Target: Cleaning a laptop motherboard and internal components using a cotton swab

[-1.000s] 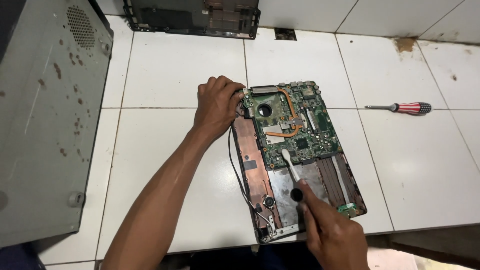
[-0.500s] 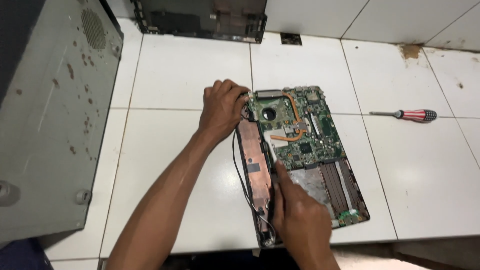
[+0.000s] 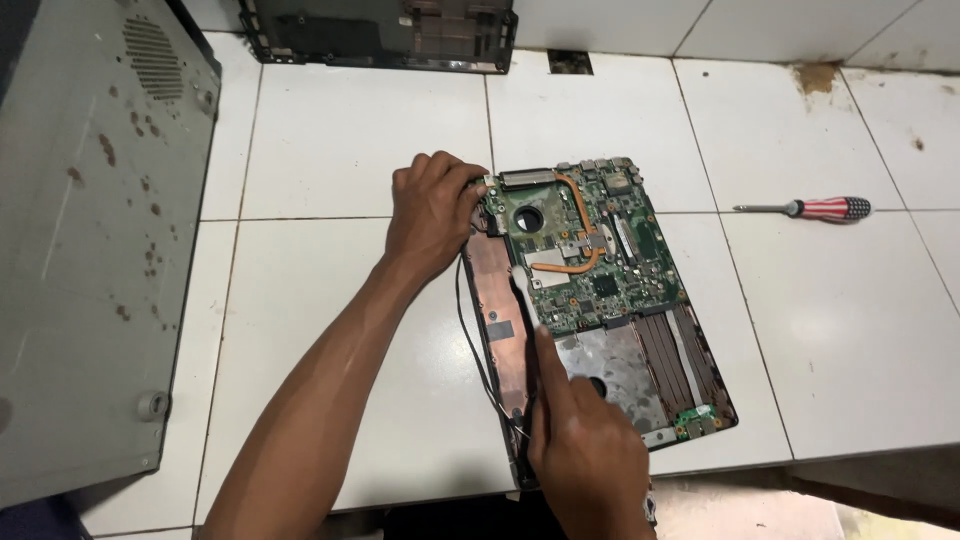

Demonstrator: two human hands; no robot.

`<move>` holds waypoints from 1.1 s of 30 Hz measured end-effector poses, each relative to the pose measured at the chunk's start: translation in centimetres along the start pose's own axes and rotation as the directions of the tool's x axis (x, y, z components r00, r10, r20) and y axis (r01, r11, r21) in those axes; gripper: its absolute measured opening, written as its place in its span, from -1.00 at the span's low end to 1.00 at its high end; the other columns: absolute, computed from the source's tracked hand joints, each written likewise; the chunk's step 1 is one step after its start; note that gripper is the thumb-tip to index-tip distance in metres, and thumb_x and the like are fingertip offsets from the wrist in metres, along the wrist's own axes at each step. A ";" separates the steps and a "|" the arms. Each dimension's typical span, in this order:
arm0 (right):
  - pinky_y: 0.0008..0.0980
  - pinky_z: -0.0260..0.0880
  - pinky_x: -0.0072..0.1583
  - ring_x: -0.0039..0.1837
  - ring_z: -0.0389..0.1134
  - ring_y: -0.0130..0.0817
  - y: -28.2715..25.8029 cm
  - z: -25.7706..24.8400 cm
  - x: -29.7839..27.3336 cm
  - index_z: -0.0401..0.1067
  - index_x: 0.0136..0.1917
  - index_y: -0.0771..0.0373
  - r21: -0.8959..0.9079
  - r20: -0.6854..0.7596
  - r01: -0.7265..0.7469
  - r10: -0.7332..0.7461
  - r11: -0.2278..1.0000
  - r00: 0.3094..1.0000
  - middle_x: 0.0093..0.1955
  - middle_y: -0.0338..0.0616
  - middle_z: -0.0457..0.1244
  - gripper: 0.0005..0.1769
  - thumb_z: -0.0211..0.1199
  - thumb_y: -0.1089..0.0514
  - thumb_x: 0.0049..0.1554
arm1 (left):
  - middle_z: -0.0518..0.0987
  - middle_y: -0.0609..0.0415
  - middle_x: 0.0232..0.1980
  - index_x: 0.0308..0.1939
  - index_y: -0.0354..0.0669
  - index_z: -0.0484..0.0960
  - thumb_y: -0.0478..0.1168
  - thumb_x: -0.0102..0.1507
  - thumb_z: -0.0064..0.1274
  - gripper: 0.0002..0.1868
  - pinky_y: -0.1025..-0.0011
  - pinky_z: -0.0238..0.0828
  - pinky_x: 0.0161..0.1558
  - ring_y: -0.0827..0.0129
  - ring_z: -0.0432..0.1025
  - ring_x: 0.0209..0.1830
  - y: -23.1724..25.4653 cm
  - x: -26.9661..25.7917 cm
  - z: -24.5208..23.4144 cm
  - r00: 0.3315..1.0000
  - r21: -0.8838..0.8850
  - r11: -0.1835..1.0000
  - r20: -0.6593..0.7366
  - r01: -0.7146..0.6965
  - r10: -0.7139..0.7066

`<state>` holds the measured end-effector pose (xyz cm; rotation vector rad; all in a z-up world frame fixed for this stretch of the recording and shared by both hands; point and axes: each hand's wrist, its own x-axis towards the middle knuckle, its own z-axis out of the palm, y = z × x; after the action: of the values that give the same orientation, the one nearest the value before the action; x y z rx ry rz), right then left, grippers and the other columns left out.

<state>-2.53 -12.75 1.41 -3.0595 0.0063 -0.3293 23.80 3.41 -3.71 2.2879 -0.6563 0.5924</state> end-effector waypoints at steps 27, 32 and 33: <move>0.22 0.43 -0.29 -0.29 0.45 0.08 2.5 -4.2 0.6 -0.11 0.69 -0.38 0.141 0.443 -0.156 0.079 0.978 0.893 -0.11 -0.19 0.41 -0.24 -0.03 -0.15 0.27 | 0.52 0.12 -0.07 0.09 0.02 0.71 -0.13 0.47 -0.04 -0.77 0.09 0.12 0.07 0.12 0.35 0.00 0.4 -0.2 -0.3 0.999 -0.025 0.999 0.028 0.037 -0.036; -0.12 0.42 -0.23 -0.32 0.37 -0.25 9.6 -4.8 -3.4 0.24 0.49 -0.84 0.059 0.224 -0.243 0.224 0.968 0.949 -0.15 -0.37 0.38 -0.10 0.29 0.08 0.03 | 0.53 0.10 -0.07 0.09 -0.01 0.71 -0.14 0.46 -0.03 -0.77 0.09 0.12 0.05 0.12 0.34 -0.01 0.6 -0.2 -0.4 1.000 -0.011 1.000 0.018 0.025 -0.025; -0.14 0.41 -0.17 -0.20 0.30 -0.19 12.4 -4.5 -3.4 0.22 0.52 -0.83 0.015 0.227 -0.248 0.238 0.969 0.944 -0.13 -0.25 0.23 0.05 0.17 0.30 0.01 | 0.52 0.09 -0.08 0.10 -0.03 0.71 -0.15 0.47 -0.03 -0.77 0.09 0.12 0.06 0.12 0.33 -0.01 0.8 -0.2 -0.4 1.000 -0.021 1.000 0.015 0.018 -0.018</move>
<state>-6.82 -25.38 4.30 -2.9863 0.3570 0.0310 23.10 3.26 -3.18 2.2779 -0.6455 0.5578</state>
